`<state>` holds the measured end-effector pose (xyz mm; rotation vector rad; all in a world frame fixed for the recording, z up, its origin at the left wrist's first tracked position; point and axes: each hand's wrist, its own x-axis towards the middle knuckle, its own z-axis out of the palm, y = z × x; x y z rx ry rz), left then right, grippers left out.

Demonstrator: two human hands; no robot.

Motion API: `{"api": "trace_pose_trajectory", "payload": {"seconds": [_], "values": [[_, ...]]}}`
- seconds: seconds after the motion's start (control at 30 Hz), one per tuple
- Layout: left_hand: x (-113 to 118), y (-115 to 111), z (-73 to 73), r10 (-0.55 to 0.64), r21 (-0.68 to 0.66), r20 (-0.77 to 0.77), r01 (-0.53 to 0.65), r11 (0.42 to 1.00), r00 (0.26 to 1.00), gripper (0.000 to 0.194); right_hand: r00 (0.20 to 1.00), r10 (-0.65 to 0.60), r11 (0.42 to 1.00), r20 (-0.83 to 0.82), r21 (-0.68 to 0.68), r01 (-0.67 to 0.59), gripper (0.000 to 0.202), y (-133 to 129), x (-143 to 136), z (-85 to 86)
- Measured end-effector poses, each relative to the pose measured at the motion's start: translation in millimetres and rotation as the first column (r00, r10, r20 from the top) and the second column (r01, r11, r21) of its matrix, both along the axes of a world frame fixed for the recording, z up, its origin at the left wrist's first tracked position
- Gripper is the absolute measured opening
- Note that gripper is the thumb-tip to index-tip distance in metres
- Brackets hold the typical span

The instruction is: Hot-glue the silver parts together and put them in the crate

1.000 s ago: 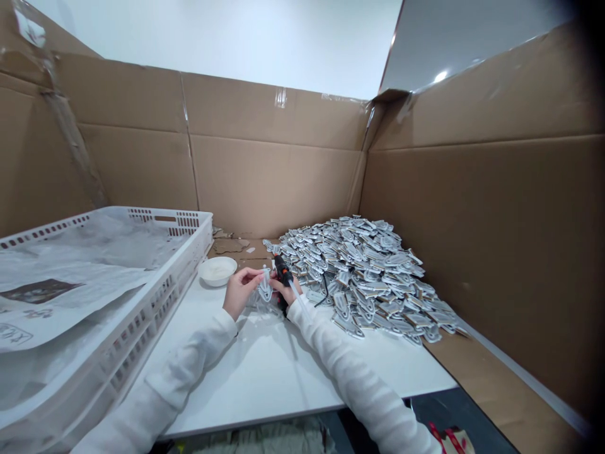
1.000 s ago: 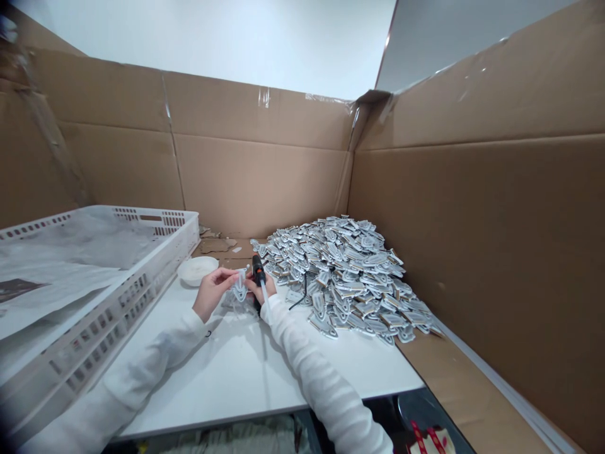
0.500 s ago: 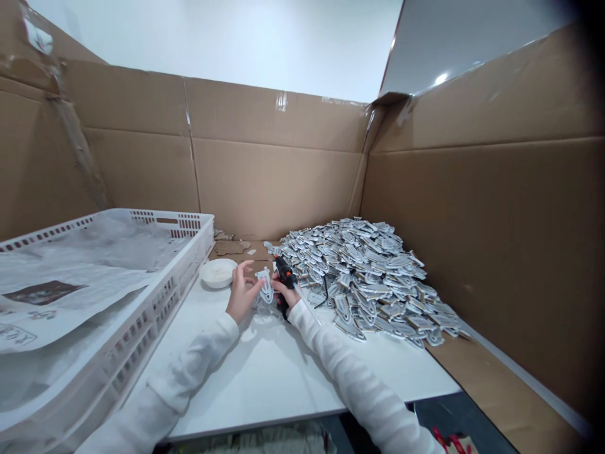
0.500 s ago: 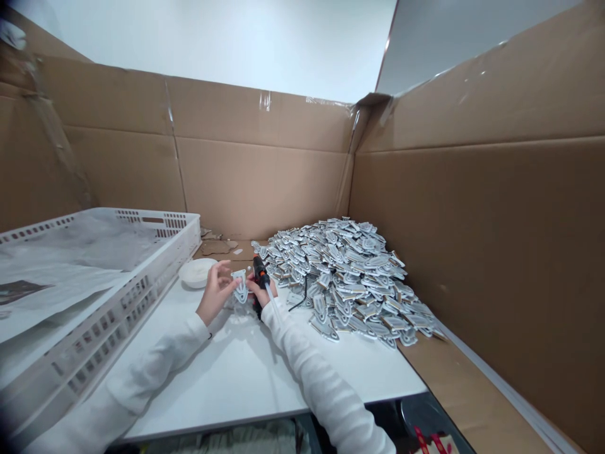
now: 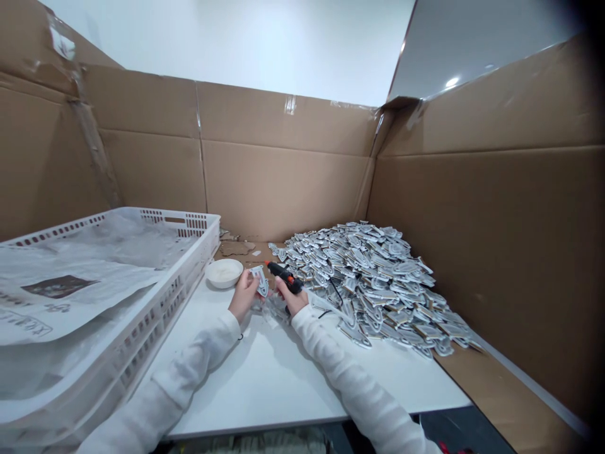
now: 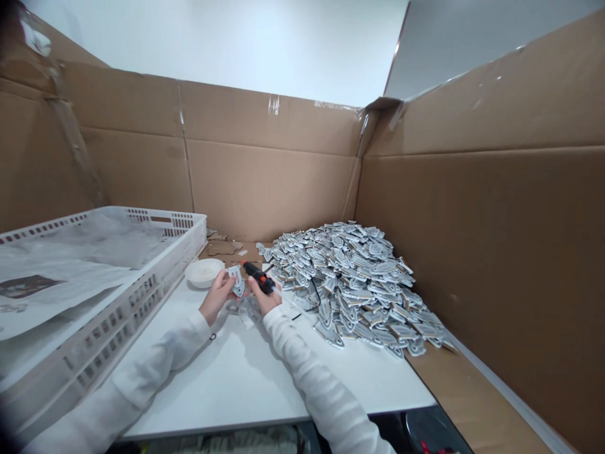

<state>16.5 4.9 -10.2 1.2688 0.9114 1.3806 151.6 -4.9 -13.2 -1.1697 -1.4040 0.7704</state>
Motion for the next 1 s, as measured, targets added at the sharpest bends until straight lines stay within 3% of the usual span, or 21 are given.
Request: {"api": "trace_pose_trajectory", "payload": {"seconds": [0.1, 0.2, 0.5, 1.0], "values": [[0.4, -1.0, 0.9, 0.007, 0.017, 0.004, -0.007, 1.000, 1.000, 0.038, 0.992, -0.082, 0.997, 0.094, 0.020, 0.080, 0.036, -1.7, -0.3, 1.2], [1.1, -3.1, 2.4, -0.005, 0.008, 0.019, 0.005, 1.000, 1.000, 0.041, 0.984, -0.080, 0.996, 0.156, 0.059, 0.071, 0.035, -3.7, -0.6, 3.4], [2.8, -7.1, 7.4, 0.018, -0.003, 0.063, -0.018, 1.000, 0.998, 0.043, 0.975, -0.103, 0.995, 0.197, 0.007, 0.104, 0.040, -7.1, -1.0, 6.4], [3.1, -5.2, 3.6, 0.022, -0.016, 0.082, -0.021, 1.000, 0.996, 0.041, 0.965, -0.125, 0.990, 0.233, -0.036, 0.137, 0.040, -9.3, -2.1, 11.9]]}}
